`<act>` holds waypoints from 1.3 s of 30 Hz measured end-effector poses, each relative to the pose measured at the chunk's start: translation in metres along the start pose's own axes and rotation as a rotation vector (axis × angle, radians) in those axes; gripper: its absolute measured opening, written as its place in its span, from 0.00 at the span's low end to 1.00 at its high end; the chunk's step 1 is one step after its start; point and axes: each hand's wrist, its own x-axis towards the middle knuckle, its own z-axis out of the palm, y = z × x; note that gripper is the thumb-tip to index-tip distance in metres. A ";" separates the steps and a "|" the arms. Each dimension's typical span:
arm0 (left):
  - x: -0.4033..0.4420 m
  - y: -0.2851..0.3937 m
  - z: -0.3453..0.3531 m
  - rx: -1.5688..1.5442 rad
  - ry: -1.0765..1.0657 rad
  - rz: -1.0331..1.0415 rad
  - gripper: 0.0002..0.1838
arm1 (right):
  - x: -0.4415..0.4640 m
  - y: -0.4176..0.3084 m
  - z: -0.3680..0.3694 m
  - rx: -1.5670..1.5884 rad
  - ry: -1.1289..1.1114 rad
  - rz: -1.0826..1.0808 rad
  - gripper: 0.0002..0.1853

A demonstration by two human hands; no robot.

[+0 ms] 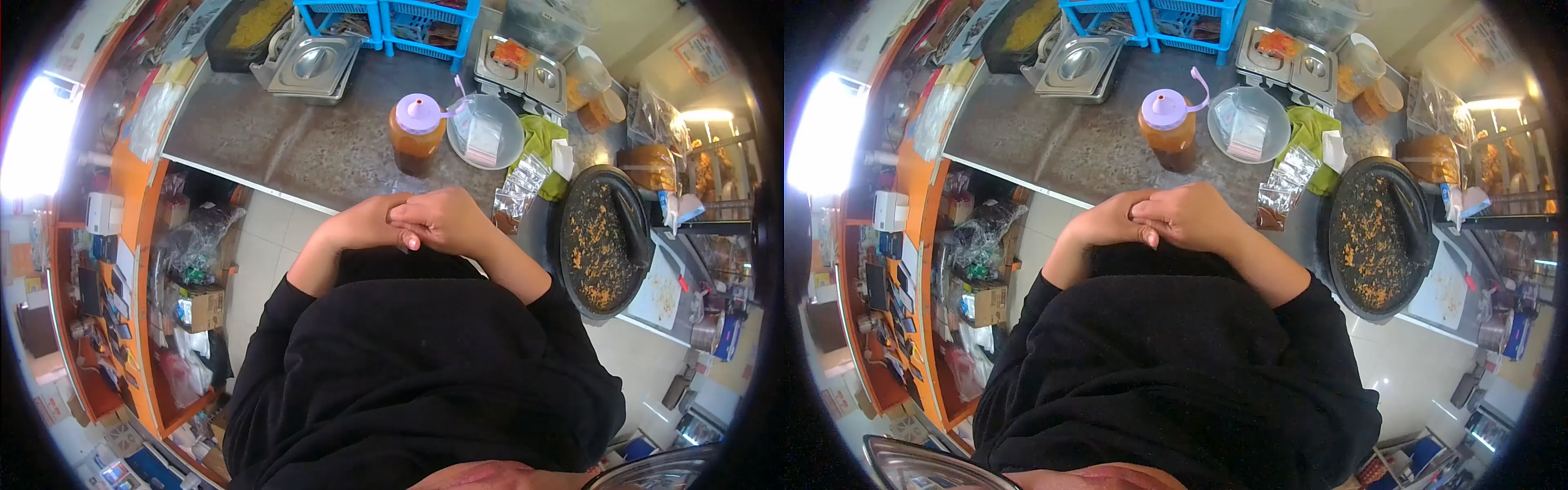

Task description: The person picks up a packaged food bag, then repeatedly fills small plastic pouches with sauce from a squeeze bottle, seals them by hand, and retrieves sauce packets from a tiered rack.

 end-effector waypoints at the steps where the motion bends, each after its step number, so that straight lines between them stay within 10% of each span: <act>1: -0.001 0.002 0.000 -0.010 -0.002 -0.070 0.40 | 0.004 0.002 -0.001 0.062 0.111 -0.059 0.07; 6: -0.018 0.009 -0.005 -0.192 0.217 0.093 0.30 | 0.024 0.060 0.016 -0.002 0.930 0.100 0.32; 10: -0.023 0.011 0.000 -0.212 0.374 0.203 0.37 | 0.039 0.106 0.036 -0.335 0.644 0.514 0.49; 13: -0.025 0.009 0.001 -0.131 0.446 0.274 0.42 | 0.043 0.108 0.034 0.049 0.504 0.544 0.48; 23: -0.030 0.006 0.003 0.165 0.737 0.359 0.54 | 0.049 0.076 -0.032 -0.663 0.679 -0.163 0.40; 28: -0.029 0.023 0.009 0.300 0.756 0.291 0.57 | 0.054 0.064 -0.066 -0.958 0.749 -0.321 0.21; 39: -0.025 0.032 0.015 0.330 0.719 0.199 0.55 | 0.058 0.036 -0.094 -1.138 0.786 -0.544 0.16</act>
